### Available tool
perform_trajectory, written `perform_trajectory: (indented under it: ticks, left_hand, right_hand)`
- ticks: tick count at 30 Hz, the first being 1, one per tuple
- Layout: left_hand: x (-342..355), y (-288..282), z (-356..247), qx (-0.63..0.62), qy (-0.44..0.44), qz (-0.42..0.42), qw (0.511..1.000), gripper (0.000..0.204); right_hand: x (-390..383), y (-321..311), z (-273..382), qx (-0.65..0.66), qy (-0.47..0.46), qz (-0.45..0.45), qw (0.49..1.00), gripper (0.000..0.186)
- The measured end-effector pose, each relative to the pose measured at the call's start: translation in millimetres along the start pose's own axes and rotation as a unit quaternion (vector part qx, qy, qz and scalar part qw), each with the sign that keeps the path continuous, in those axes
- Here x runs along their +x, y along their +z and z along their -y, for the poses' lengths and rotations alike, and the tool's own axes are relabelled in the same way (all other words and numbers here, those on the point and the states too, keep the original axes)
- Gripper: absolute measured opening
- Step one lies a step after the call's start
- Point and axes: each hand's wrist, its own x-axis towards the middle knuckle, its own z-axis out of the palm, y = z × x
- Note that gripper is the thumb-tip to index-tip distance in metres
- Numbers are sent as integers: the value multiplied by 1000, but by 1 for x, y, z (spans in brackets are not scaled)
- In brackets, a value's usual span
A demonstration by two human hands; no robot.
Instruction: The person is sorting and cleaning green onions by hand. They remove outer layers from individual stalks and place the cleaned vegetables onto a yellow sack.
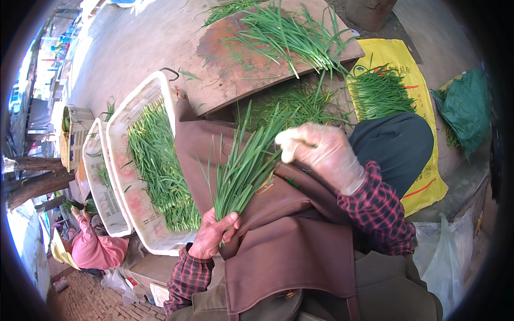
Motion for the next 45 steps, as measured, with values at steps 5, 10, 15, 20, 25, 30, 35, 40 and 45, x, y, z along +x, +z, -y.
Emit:
perform_trajectory:
  ticks: [5,10,15,20,25,30,35,40,45]
  left_hand:
    - [9,16,-5,7,4,5,1000,14]
    - [14,21,-4,-10,10,25,1000,12]
    - [18,26,-3,-13,6,15,1000,11]
    - [20,27,-1,4,11,0,1000,10]
    - [19,29,-2,3,10,-4,1000,10]
    - [19,27,-2,-20,5,21,1000,10]
    - [18,24,-4,-45,-4,32,998,12]
    - [17,25,-2,-60,6,13,998,14]
    - [17,23,-2,-46,-5,25,999,13]
  right_hand:
    - [-4,57,-29,-163,-102,96,977,28]
    - [2,69,-46,-177,-116,87,973,31]
    - [4,70,-50,-117,-58,139,982,28]
    - [6,74,-32,-164,45,203,964,27]
    - [-4,85,-70,-343,-250,114,898,22]
    - [-7,78,-42,-212,-90,74,970,12]
    - [-2,44,-29,182,196,-43,963,14]
    - [2,13,-23,11,111,-68,992,11]
    - [4,33,-35,-160,-142,-78,974,19]
